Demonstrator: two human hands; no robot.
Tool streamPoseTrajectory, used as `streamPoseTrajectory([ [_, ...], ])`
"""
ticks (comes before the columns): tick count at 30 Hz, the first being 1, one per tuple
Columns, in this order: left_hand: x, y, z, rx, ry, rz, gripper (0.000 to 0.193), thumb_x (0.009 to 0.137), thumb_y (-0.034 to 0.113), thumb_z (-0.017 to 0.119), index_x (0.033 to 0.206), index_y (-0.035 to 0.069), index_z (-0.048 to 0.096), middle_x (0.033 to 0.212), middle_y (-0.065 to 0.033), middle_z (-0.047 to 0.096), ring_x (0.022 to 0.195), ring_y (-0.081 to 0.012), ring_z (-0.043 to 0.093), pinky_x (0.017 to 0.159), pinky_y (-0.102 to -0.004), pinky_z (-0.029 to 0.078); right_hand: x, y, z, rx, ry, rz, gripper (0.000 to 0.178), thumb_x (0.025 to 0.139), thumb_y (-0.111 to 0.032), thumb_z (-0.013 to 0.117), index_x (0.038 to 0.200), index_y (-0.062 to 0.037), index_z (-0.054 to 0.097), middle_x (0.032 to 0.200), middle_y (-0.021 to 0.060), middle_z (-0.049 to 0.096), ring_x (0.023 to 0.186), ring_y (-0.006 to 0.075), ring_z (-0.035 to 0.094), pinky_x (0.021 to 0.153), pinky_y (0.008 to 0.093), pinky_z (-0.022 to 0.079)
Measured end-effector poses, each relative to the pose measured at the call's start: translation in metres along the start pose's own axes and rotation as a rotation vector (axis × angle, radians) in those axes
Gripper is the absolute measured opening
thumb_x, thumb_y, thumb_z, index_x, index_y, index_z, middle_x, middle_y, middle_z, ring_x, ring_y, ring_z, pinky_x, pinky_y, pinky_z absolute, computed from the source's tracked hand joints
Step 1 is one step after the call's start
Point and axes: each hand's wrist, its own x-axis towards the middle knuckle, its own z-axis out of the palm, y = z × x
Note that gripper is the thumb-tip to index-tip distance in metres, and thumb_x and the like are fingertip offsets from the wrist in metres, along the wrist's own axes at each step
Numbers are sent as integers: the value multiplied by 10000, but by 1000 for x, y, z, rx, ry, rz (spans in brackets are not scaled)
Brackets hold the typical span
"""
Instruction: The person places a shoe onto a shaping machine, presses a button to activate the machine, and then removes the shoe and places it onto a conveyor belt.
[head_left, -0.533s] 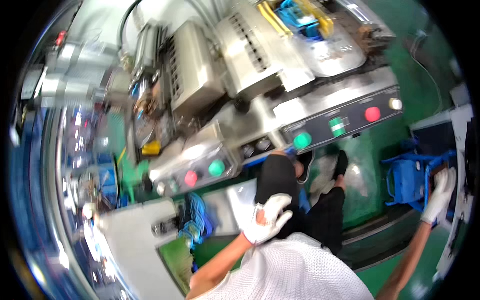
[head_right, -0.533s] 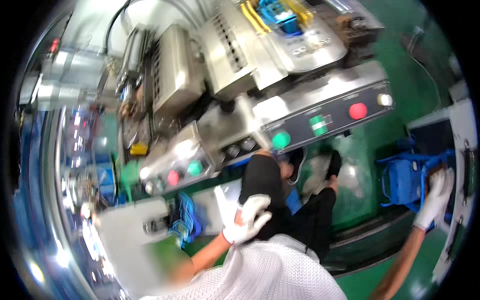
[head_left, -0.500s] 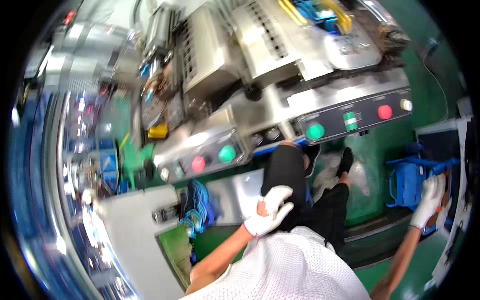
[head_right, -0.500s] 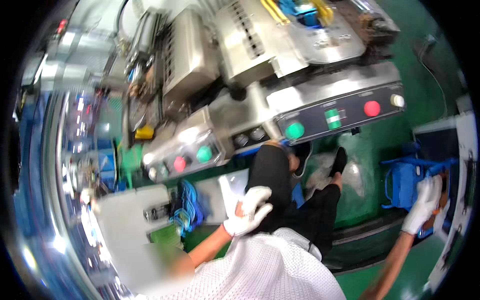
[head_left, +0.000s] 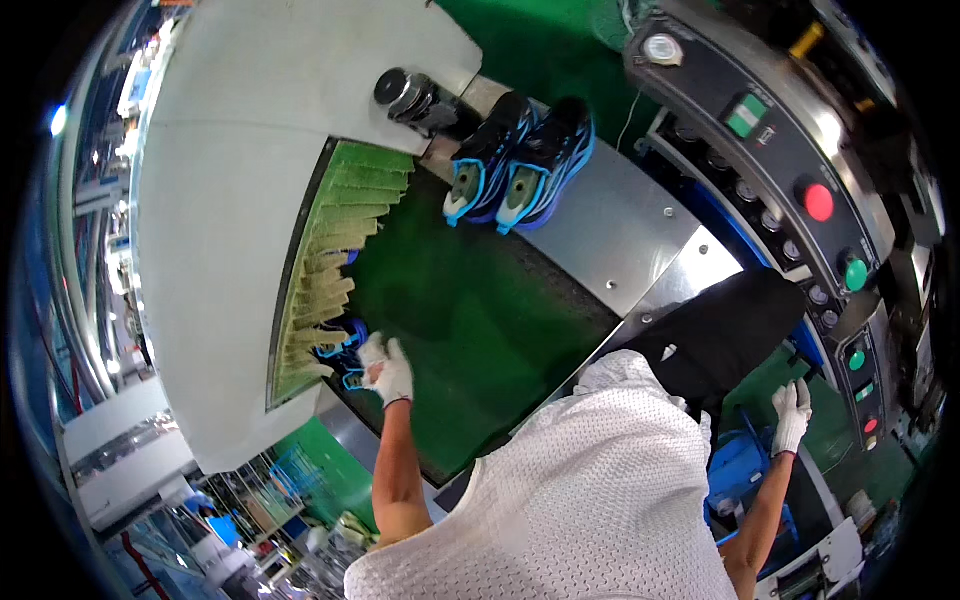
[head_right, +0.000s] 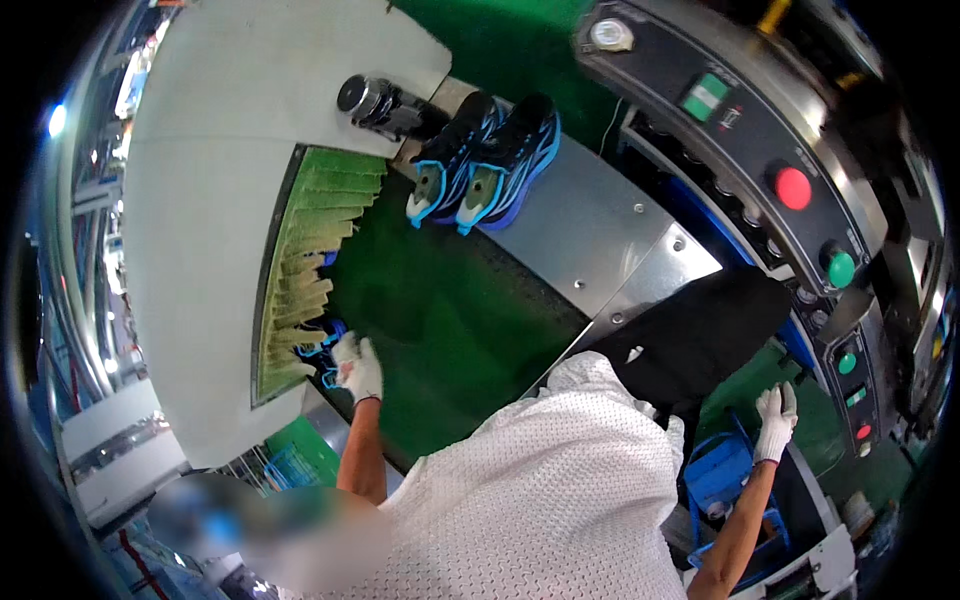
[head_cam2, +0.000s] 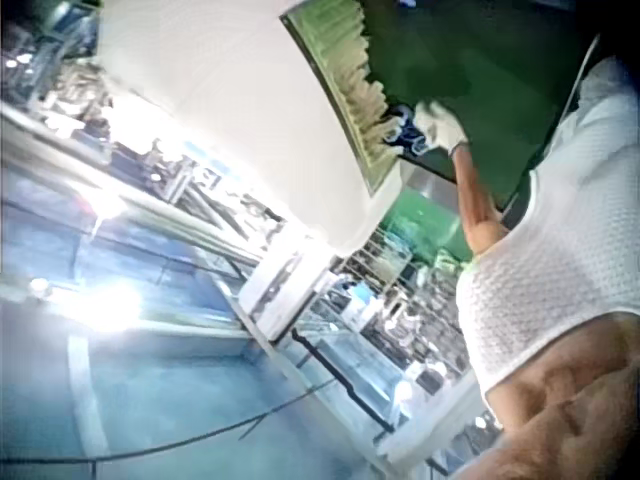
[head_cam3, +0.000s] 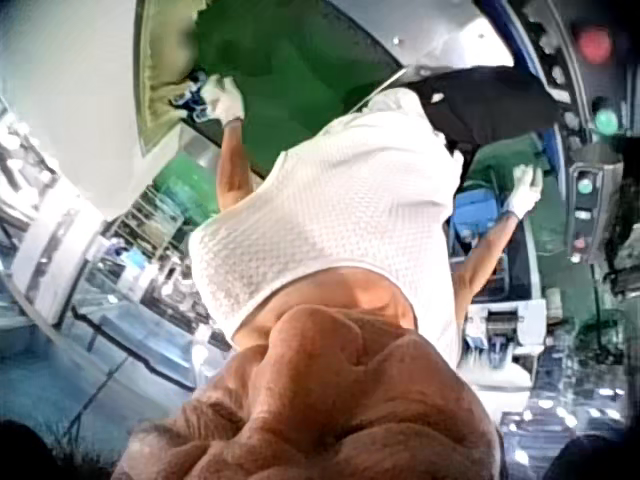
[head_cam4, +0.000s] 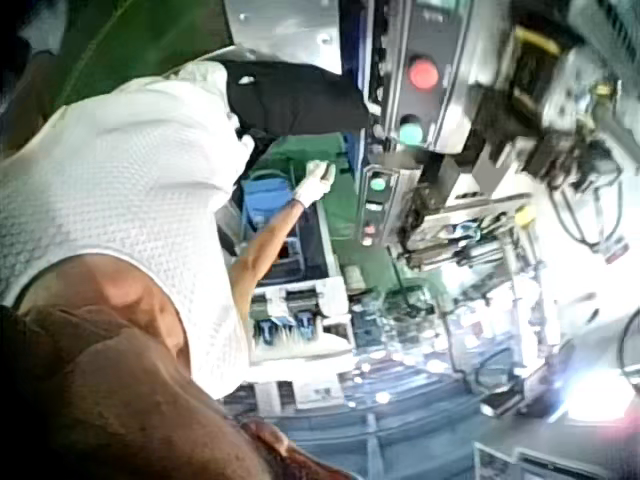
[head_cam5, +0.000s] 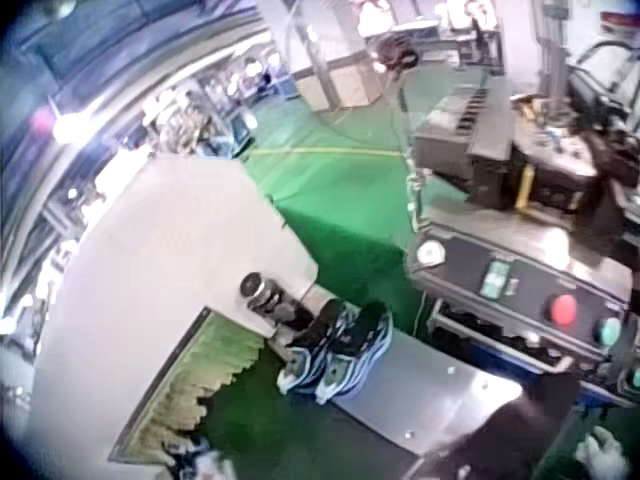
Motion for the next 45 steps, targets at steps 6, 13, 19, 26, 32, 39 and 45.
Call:
streamPoseTrajectory([
  [6, 18, -140, -9, 87, 27, -426, 713, 996, 426, 635, 1566, 46, 436, 1539, -246, 500, 1440, -425, 432, 1172, -509, 389, 68, 33, -61, -403, 41, -99, 455, 1021, -244, 707, 1425, -72, 589, 1031, 43, 706, 802, 122, 639, 689, 303, 547],
  [13, 22, -168, 25, 201, 46, -490, 543, 1066, 519, 496, 1289, 55, 671, 1305, -174, 633, 1147, -431, 636, 973, -518, 499, 30, -46, -8, -884, -9, -51, 450, 1022, -261, 687, 1434, -97, 605, 1237, 58, 700, 928, 151, 676, 719, 316, 566],
  [19, 24, -66, -9, -39, -187, -83, 369, 1076, 342, 543, 1193, 29, 698, 1179, -236, 609, 1126, -397, 605, 940, -507, 504, 14, -26, -28, -538, -113, -14, 497, 1018, -260, 699, 1472, -97, 581, 1321, 65, 685, 1051, 176, 674, 829, 318, 570],
  [26, -10, 168, 6, -393, -167, 435, 375, 910, 313, 779, 1182, 69, 693, 1164, -188, 616, 1046, -402, 648, 906, -506, 530, -43, -132, 51, -631, -119, -495, 448, 1030, -199, 658, 1439, -24, 601, 1354, 114, 693, 1219, 227, 662, 1032, 351, 521],
  [32, 35, 217, -24, -334, -302, 557, 195, 980, 187, 663, 1102, 37, 691, 1042, -177, 612, 916, -384, 649, 798, -473, 522, -155, -245, 174, -401, -494, -576, 515, 931, -188, 722, 1389, 15, 604, 1290, 214, 690, 1203, 327, 685, 1046, 398, 532],
  [39, -55, 394, -113, -642, -465, 1153, 214, 919, 76, 708, 1125, 17, 709, 1057, -185, 641, 968, -357, 649, 873, -429, 519, -186, -230, 248, -677, -306, -1033, 326, 900, -243, 663, 1084, 22, 615, 1152, 256, 681, 1091, 362, 696, 885, 469, 564],
  [45, -149, 532, -169, -831, -630, 1773, 248, 871, 23, 727, 1118, 19, 700, 1086, -164, 679, 969, -344, 667, 872, -424, 539, -150, -218, 92, -359, -105, -951, 462, 848, -379, 779, 1099, -29, 614, 1022, 187, 715, 955, 376, 716, 813, 451, 571],
])
